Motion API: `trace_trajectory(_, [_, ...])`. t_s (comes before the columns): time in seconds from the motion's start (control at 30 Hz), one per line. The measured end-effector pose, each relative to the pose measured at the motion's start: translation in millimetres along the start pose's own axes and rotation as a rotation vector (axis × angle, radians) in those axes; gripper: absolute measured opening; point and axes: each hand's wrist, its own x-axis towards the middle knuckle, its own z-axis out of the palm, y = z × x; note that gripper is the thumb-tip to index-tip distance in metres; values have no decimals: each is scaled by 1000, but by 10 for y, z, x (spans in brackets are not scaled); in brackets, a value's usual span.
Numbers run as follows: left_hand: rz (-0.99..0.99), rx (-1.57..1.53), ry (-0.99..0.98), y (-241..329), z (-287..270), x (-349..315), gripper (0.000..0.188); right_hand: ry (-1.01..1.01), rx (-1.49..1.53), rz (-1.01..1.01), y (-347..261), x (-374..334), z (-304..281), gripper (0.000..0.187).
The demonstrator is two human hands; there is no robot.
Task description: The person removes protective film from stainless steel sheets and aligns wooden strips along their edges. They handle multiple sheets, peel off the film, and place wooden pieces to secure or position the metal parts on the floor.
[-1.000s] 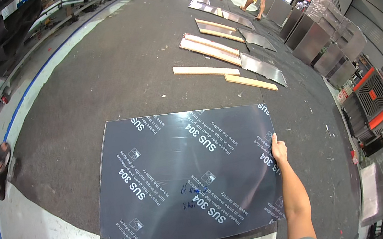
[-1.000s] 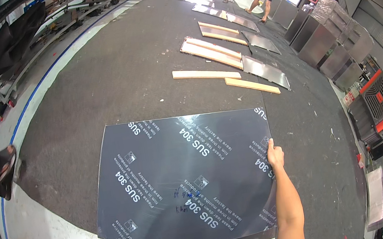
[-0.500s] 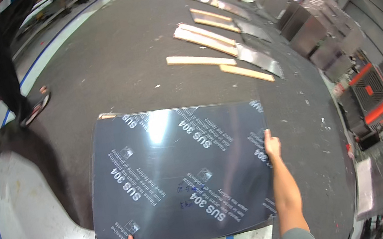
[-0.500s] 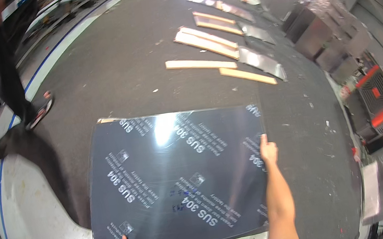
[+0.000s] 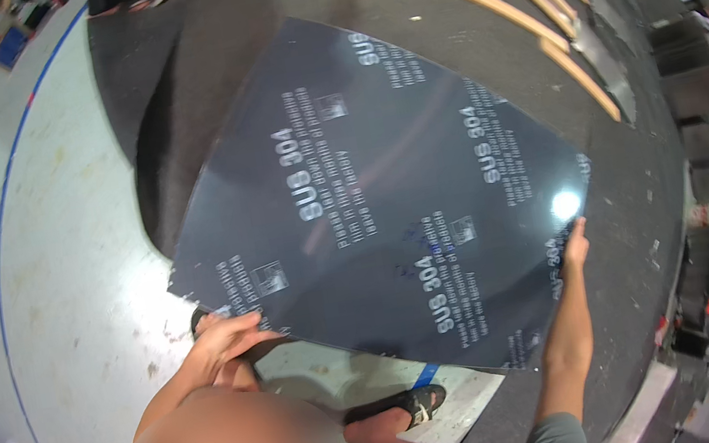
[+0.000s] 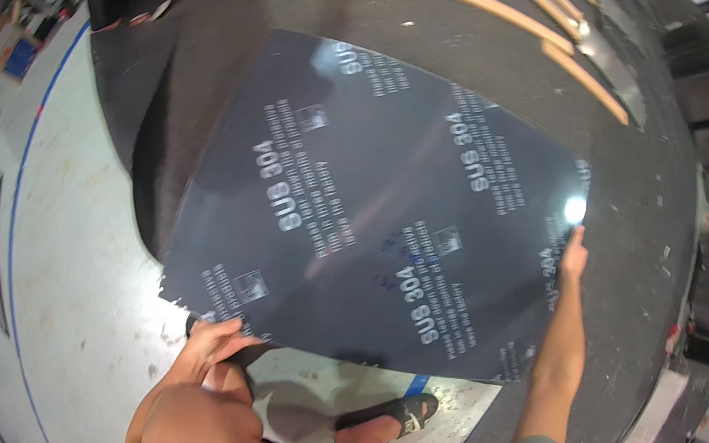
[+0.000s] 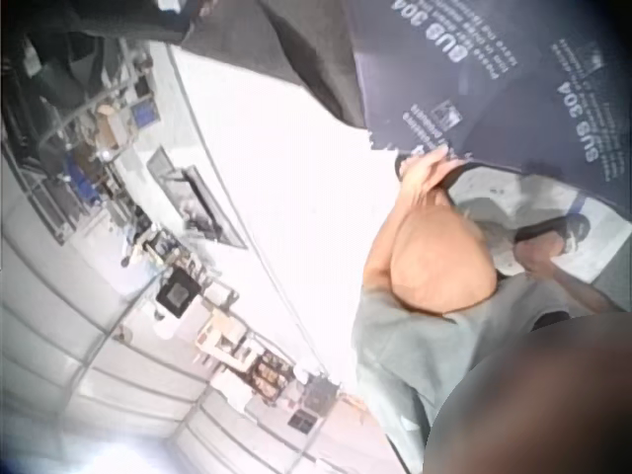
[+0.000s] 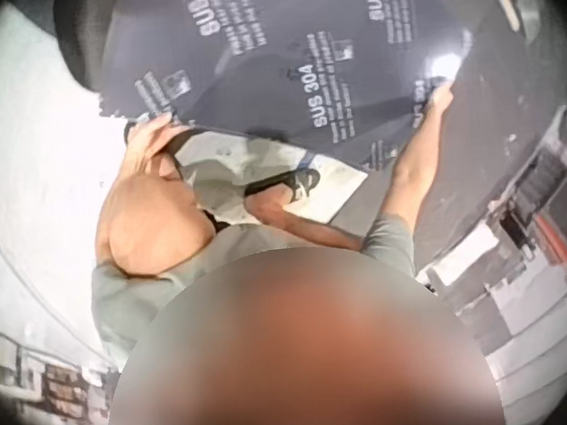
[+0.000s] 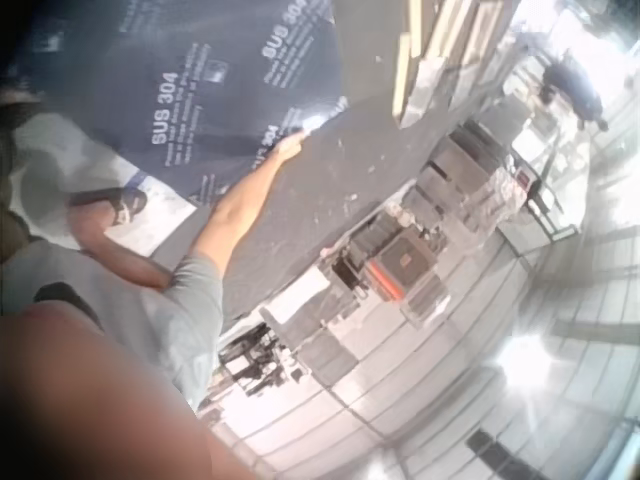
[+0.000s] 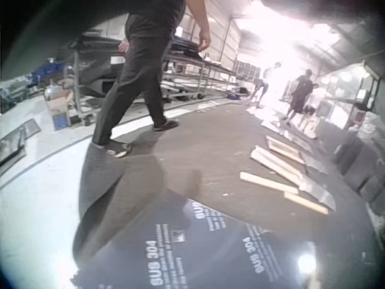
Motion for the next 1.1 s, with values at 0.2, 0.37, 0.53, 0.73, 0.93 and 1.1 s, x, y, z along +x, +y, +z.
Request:
trace_trajectory(0.2, [327, 47, -131, 261, 382, 51, 63, -39, -268, 26, -17, 113, 245, 98])
trace_trajectory(0.37, [428, -41, -315, 457, 788, 267, 56, -263, -189, -110, -595, -35, 417, 96])
trace_trajectory(0.53, [465, -151, -241, 664, 1155, 189, 41, -399, -443, -444, -1223, -964, 283, 98])
trace_trajectory(0.73, [477, -184, -141, 858, 1853, -293, 39, -1041, -432, -1242, -1723, -3326, -560, 98])
trace_trajectory(0.93, [609, -63, -377, 1265, 2489, -646, 44, -141, -770, -1494, -2036, -3932, -495, 57])
trace_trajectory(1.1, [1183, 279, -472, 1523, 2711, -452, 75, 347, -519, -1662, -2778, -3285, -486, 29])
